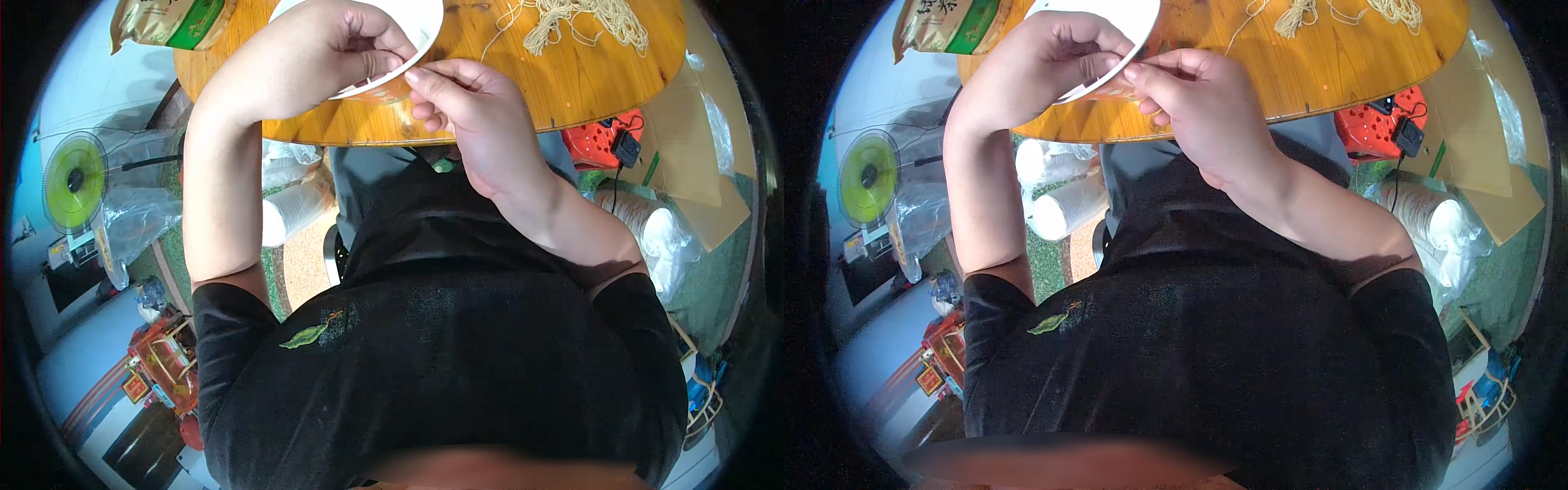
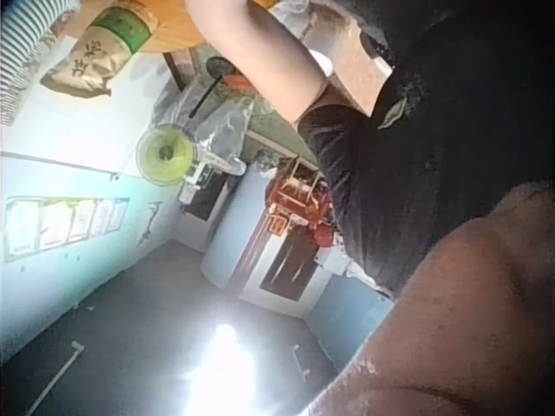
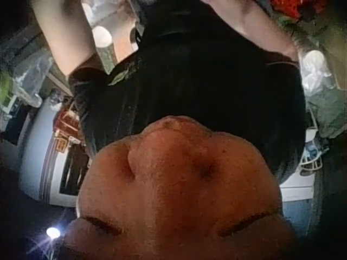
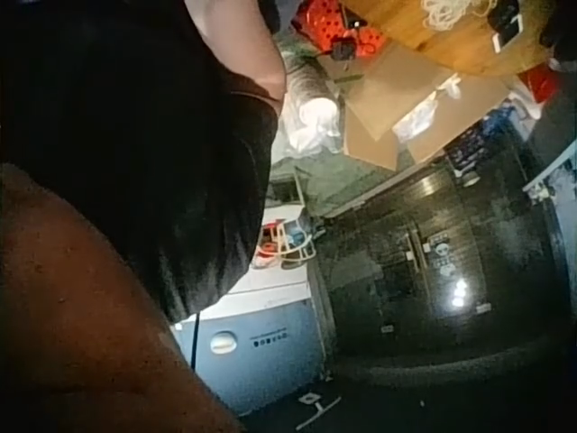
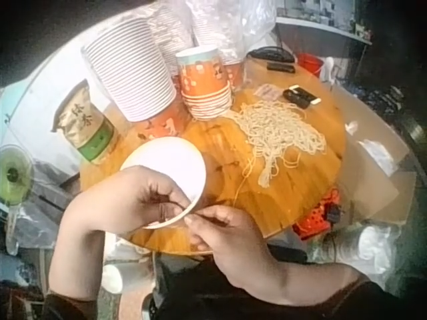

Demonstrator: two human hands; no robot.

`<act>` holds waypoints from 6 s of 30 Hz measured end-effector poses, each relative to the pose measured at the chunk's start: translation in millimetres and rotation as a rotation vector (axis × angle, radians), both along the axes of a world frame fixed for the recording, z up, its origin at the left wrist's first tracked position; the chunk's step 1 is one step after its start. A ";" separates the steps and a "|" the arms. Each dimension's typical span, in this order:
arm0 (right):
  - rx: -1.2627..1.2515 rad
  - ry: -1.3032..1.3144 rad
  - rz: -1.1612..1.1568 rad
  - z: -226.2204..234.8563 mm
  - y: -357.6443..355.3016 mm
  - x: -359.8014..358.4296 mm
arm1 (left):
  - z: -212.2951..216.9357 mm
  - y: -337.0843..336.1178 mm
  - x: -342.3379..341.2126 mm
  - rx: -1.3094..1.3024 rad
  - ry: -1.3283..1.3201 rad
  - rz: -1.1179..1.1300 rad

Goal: Bundling small components with rubber bands and organizing them into stacked paper bowls.

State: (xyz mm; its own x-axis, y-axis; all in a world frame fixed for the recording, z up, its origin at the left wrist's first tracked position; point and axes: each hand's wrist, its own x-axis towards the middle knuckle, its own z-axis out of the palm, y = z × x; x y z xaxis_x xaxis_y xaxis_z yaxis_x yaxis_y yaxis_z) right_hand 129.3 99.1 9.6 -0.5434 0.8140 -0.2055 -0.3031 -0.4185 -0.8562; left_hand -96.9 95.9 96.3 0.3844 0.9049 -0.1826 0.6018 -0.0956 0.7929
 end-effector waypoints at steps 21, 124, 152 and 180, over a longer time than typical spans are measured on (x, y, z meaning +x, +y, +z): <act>0.573 -0.110 -0.018 -0.3 5.8 19.7 | -12.3 -49.0 62.3 0.378 -0.285 0.513; 1.242 -0.333 -0.404 21.3 20.1 13.0 | -10.9 -40.8 61.6 0.266 -0.124 0.504; 1.260 -0.331 -0.387 21.3 17.6 12.0 | -22.0 -43.6 59.8 0.232 -0.378 0.558; 0.569 -0.173 -0.038 14.5 21.6 21.9 | -37.3 -43.8 63.7 1.021 0.289 0.301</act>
State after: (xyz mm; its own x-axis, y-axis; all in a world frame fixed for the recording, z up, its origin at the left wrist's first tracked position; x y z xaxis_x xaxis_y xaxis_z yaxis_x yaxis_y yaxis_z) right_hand 151.3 120.7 24.1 -0.5091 0.8403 0.1864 -0.1453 0.1295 -0.9809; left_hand -33.2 52.0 59.0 0.1861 0.7305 0.6571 0.8604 -0.4441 0.2501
